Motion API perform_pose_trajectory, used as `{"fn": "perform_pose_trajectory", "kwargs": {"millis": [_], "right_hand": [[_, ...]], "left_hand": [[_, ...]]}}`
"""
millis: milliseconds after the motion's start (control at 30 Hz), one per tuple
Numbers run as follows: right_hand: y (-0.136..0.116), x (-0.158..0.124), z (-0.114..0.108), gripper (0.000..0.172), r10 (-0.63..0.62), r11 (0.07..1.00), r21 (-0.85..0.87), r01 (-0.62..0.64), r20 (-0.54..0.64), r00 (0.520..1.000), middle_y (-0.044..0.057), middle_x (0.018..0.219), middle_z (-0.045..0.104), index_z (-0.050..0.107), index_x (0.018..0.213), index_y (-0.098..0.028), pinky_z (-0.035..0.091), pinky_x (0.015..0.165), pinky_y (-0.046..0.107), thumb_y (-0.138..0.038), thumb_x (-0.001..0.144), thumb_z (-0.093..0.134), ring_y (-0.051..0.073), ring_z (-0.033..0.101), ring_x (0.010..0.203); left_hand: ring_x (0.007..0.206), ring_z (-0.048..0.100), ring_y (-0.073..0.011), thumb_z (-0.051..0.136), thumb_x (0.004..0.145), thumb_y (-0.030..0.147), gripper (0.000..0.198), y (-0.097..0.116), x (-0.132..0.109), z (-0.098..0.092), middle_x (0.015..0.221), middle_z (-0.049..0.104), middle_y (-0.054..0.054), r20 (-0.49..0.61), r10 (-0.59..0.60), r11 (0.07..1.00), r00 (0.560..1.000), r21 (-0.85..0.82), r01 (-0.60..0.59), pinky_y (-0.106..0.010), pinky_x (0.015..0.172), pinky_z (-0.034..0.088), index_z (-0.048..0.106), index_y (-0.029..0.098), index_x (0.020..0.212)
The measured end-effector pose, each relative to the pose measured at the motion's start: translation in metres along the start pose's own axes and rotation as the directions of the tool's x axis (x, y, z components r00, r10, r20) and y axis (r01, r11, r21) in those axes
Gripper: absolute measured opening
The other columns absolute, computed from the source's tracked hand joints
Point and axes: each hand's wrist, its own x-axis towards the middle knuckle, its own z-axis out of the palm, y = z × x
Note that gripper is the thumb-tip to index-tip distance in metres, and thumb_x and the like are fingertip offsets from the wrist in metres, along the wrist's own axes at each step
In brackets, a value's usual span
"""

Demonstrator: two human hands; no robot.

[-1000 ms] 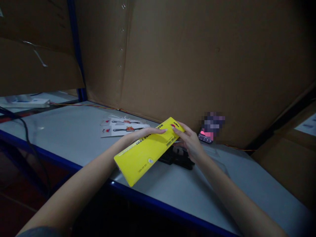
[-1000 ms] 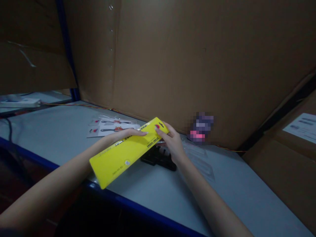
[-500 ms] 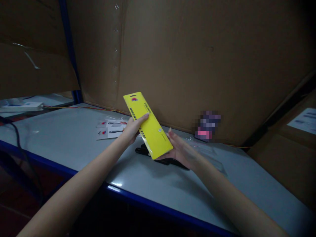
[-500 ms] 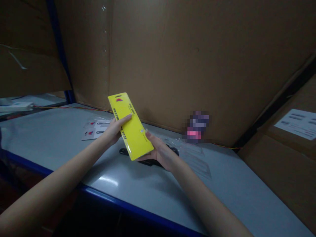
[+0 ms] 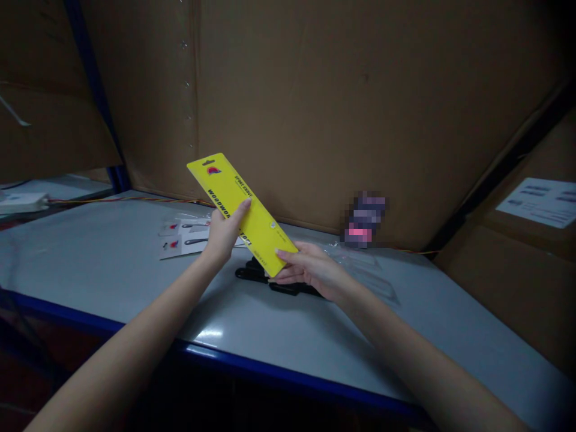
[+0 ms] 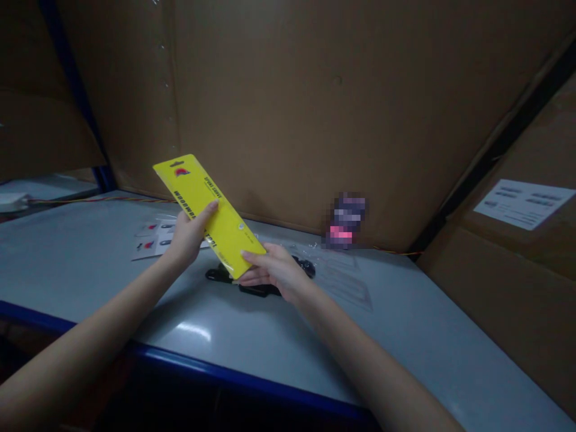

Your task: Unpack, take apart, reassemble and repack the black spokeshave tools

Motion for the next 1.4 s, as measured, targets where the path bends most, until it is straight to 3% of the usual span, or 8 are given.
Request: {"fn": "perform_pose_trajectory", "kwargs": {"millis": [200,533,667,833,933,1067,1200,1400], "right_hand": [[-0.005,-0.002,-0.004,0.044,-0.062,0.998,0.039,0.058,0.112,0.992,0.010,0.099,0.068,0.051,0.113,-0.016,0.056,0.075,0.029,-0.022,0.072,0.066,0.017,0.068,0.077],[-0.005,-0.003,-0.005,0.049,-0.055,0.998,-0.018,0.054,-0.065,0.996,0.009,0.087,0.070,0.050,0.111,-0.015,0.058,0.063,0.030,-0.018,0.066,0.070,0.016,0.067,0.061],[-0.008,0.001,-0.016,0.050,-0.083,0.996,-0.036,0.082,-0.028,0.996,0.008,0.089,0.070,0.049,0.112,-0.017,0.057,0.064,0.030,-0.020,0.066,0.069,0.015,0.067,0.062],[-0.026,-0.005,-0.045,0.057,-0.089,0.982,-0.163,0.091,0.018,0.996,0.007,0.087,0.070,0.048,0.118,-0.019,0.056,0.059,0.029,-0.022,0.065,0.070,0.017,0.067,0.064],[-0.033,-0.008,-0.060,0.057,-0.119,0.975,-0.189,0.115,-0.008,0.993,0.007,0.089,0.070,0.049,0.118,-0.020,0.055,0.057,0.028,-0.022,0.065,0.070,0.017,0.066,0.065],[-0.033,-0.004,-0.072,0.039,-0.240,0.969,-0.097,0.225,-0.182,0.954,0.008,0.101,0.067,0.056,0.108,-0.020,0.055,0.060,0.026,-0.023,0.070,0.065,0.017,0.066,0.075],[-0.027,0.005,-0.079,0.030,-0.305,0.951,-0.090,0.295,-0.401,0.864,0.007,0.102,0.067,0.059,0.100,-0.020,0.056,0.063,0.031,-0.026,0.072,0.064,0.020,0.066,0.083],[-0.018,0.010,-0.077,0.035,-0.391,0.919,-0.138,0.370,-0.445,0.806,0.005,0.105,0.066,0.059,0.103,-0.021,0.056,0.063,0.033,-0.031,0.071,0.065,0.022,0.065,0.087]], "left_hand": [[0.087,0.064,-0.0250,0.071,0.063,0.031,0.027,0.001,0.003,-0.003,0.100,0.067,-0.013,-0.056,-0.021,1.000,0.998,0.020,0.022,-0.032,0.074,0.053,0.064,0.013,0.082],[0.081,0.065,-0.0236,0.075,0.057,0.016,0.034,0.003,-0.001,-0.004,0.095,0.068,-0.012,0.167,-0.311,0.941,0.935,-0.085,0.328,-0.033,0.071,0.054,0.062,0.013,0.088],[0.078,0.065,-0.0240,0.069,0.065,0.038,0.034,0.016,0.011,-0.015,0.088,0.069,-0.011,0.171,-0.370,0.910,0.913,-0.130,0.393,-0.035,0.067,0.054,0.062,0.016,0.090],[0.071,0.065,-0.0198,0.048,0.079,0.049,0.033,0.037,0.033,-0.035,0.072,0.067,-0.006,-0.037,-0.334,0.881,0.942,-0.368,0.298,-0.031,0.066,0.053,0.060,0.018,0.080],[0.079,0.065,-0.0219,0.043,0.083,0.039,0.032,0.043,0.036,-0.038,0.081,0.068,-0.010,0.061,-0.321,0.865,0.945,-0.387,0.319,-0.034,0.070,0.054,0.061,0.013,0.086],[0.086,0.065,-0.0231,0.045,0.084,0.027,0.027,0.042,0.030,-0.033,0.091,0.068,-0.012,0.203,-0.269,0.874,0.942,-0.360,0.327,-0.037,0.075,0.053,0.061,0.010,0.096],[0.090,0.064,-0.0257,0.051,0.081,0.022,0.022,0.032,0.025,-0.027,0.093,0.067,-0.015,0.247,-0.311,0.881,0.918,-0.288,0.376,-0.043,0.080,0.052,0.060,0.009,0.096],[0.088,0.065,-0.0260,0.055,0.080,0.022,0.020,0.021,0.026,-0.027,0.094,0.068,-0.013,0.241,-0.306,0.920,0.921,-0.172,0.351,-0.044,0.073,0.055,0.058,0.013,0.097]]}}
